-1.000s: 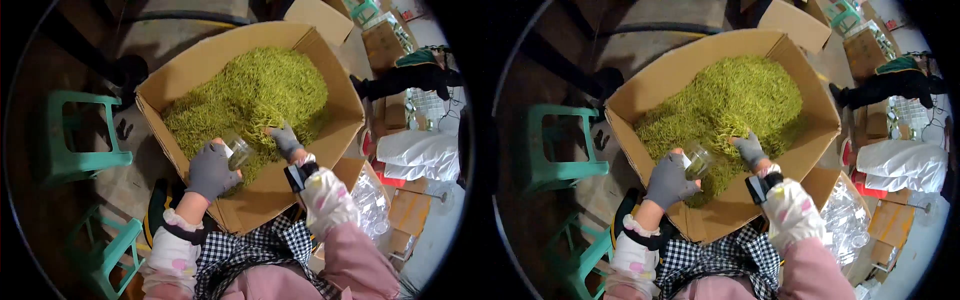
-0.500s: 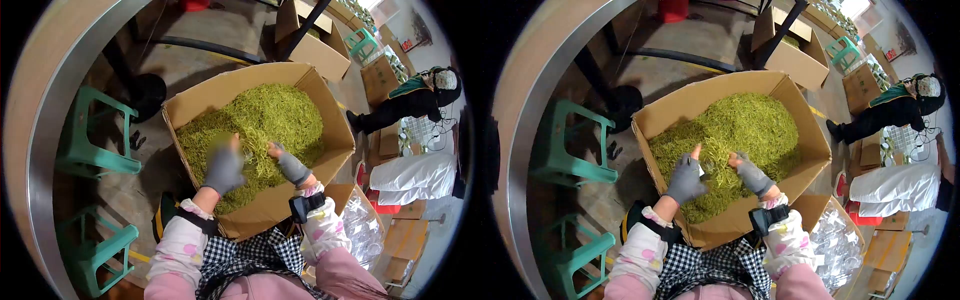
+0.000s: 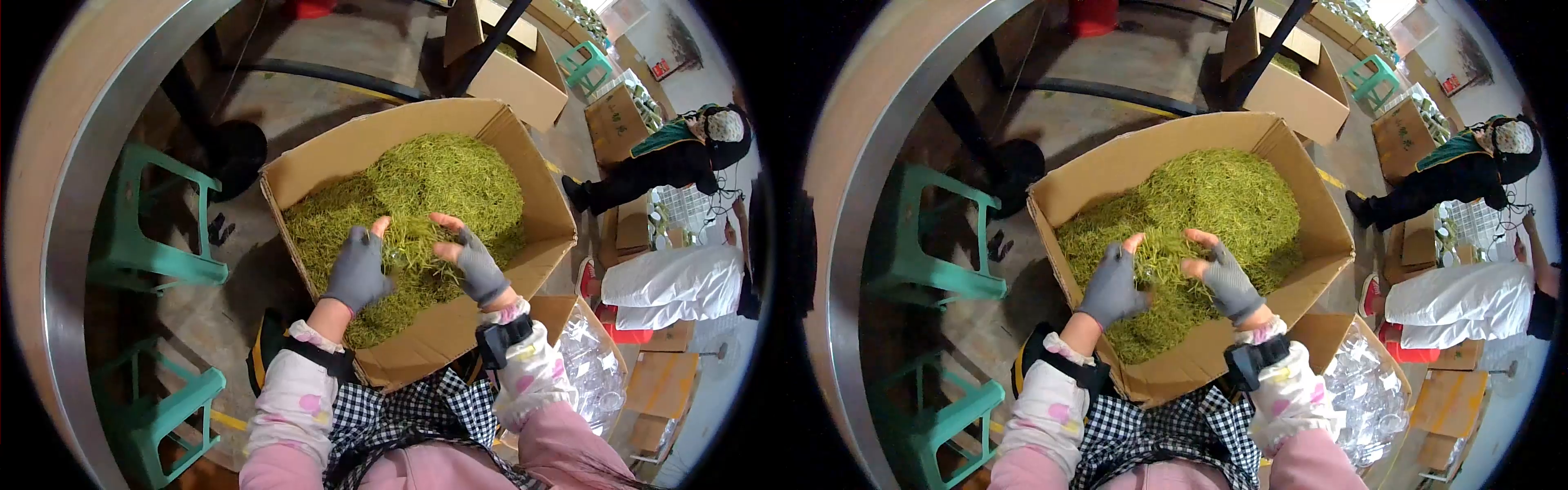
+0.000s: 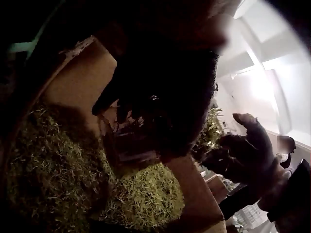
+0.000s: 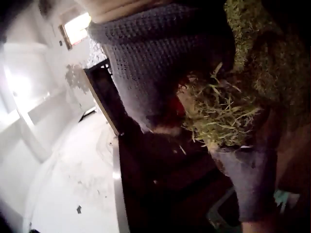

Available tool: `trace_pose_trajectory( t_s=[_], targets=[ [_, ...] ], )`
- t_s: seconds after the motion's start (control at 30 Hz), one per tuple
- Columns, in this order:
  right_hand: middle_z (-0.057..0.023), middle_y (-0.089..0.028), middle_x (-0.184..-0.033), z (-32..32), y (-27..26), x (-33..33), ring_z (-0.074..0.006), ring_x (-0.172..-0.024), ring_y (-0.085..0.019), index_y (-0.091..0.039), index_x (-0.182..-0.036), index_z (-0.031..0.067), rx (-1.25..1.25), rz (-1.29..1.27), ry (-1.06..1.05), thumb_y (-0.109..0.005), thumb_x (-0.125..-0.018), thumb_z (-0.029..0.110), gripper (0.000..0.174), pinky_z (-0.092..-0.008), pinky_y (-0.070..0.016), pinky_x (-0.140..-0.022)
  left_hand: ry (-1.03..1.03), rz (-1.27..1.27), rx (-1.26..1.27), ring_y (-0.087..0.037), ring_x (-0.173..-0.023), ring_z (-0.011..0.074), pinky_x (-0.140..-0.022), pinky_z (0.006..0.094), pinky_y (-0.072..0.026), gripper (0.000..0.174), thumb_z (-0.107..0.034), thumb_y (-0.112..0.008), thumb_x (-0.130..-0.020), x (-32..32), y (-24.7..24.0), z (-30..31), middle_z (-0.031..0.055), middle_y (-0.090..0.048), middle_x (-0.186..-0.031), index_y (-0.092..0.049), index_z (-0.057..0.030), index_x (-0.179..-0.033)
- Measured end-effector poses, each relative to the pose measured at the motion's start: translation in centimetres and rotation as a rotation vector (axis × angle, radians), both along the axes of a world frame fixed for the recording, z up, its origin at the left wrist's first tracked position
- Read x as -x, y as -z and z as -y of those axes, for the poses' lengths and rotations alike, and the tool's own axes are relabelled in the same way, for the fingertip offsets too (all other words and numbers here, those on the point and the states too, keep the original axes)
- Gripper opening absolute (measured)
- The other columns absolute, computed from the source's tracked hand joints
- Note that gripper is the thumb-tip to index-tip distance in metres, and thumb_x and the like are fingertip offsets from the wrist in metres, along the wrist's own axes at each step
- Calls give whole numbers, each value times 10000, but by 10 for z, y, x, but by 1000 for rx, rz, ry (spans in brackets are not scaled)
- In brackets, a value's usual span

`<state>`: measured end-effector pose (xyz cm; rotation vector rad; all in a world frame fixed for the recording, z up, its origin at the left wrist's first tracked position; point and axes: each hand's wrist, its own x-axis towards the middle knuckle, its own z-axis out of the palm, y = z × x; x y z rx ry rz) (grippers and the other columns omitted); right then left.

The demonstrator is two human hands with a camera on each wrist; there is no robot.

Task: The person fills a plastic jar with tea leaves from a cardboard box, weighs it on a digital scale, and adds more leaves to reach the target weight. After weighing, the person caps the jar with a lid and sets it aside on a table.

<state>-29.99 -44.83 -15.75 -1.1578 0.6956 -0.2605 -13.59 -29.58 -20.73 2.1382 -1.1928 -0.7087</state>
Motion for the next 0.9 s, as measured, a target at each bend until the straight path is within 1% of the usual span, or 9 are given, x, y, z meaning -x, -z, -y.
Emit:
trace_pose_trajectory(
  t_s=[0.03,0.07,0.13,0.27,0.47,0.53,0.57,0.73,0.9],
  targets=[
    [-95,-568,-1340,7,23,10,-187,-1209,-549,-512,-1467,72,422,-28,-131,-771,-868,99,652,-327,-450,-1043,-2,-3,1,-578,-1141,489,-989,511,-510,1031,-213,-857,-689,0,-1,-1,277,-446,-1344,-286,-156,-1545],
    [-95,-568,-1340,4,18,12,-187,-1209,-549,-512,-1467,72,424,-32,-130,-771,-868,99,652,-327,-450,-1043,-18,-44,9,-581,-1143,492,-987,511,-513,1043,-214,-862,-682,0,-4,-1,281,-446,-1344,-277,-155,-1544],
    [-134,-625,-1339,-3,10,15,-231,-1166,-616,-605,-1374,79,1038,-276,-155,-782,-868,154,541,-361,-466,-1030,-21,-87,20,-584,-1145,495,-986,512,-515,1055,-216,-866,-675,2,-6,1,285,-447,-1345,-268,-154,-1542],
    [-155,-724,-1080,-3,21,-5,-233,-1040,-682,-730,-1171,67,671,-283,34,-762,-874,140,307,-372,-524,-916,22,-79,71,-589,-1137,508,-973,516,-525,1148,-202,-874,-675,7,-6,1,299,-455,-1344,-181,-184,-1590],
    [-163,-679,-1115,12,49,-33,-364,-1069,-630,-734,-1069,59,1032,-280,-74,-689,-898,128,189,-441,-508,-957,-16,-81,136,-574,-1155,519,-971,523,-522,1206,-146,-883,-671,9,-6,1,292,-461,-1336,-136,-233,-1615],
    [-168,-679,-1104,22,64,-35,-408,-1119,-602,-694,-1135,79,1229,61,-324,-590,-966,185,225,-489,-428,-1062,-20,-94,94,-568,-1164,518,-974,523,-518,1187,-139,-883,-671,4,-9,-1,287,-461,-1338,-162,-237,-1608],
    [-169,-681,-1172,14,52,-39,-454,-1198,-547,-645,-1209,92,1061,-130,-465,-498,-1013,249,291,-531,-329,-1144,-15,-33,150,-566,-1167,513,-973,520,-516,1155,-142,-882,-673,1,-8,-2,280,-462,-1338,-196,-236,-1597],
    [-173,-695,-1205,1,26,-64,-497,-1264,-502,-618,-1282,81,812,-474,-604,-387,-1083,471,495,-560,-330,-1127,54,19,-58,-603,-1120,484,-928,539,-537,1056,-166,-871,-699,-10,-3,-5,253,-421,-1378,-259,-248,-1556],
    [-105,-698,-1032,19,65,-66,-260,-953,-637,-659,-1113,-28,71,-55,15,-520,-1020,514,567,-380,-510,-883,-206,-38,235,-554,-1213,485,-994,508,-507,1121,-151,-855,-713,-16,8,-9,292,-434,-1405,-160,-147,-1592]
  ],
)
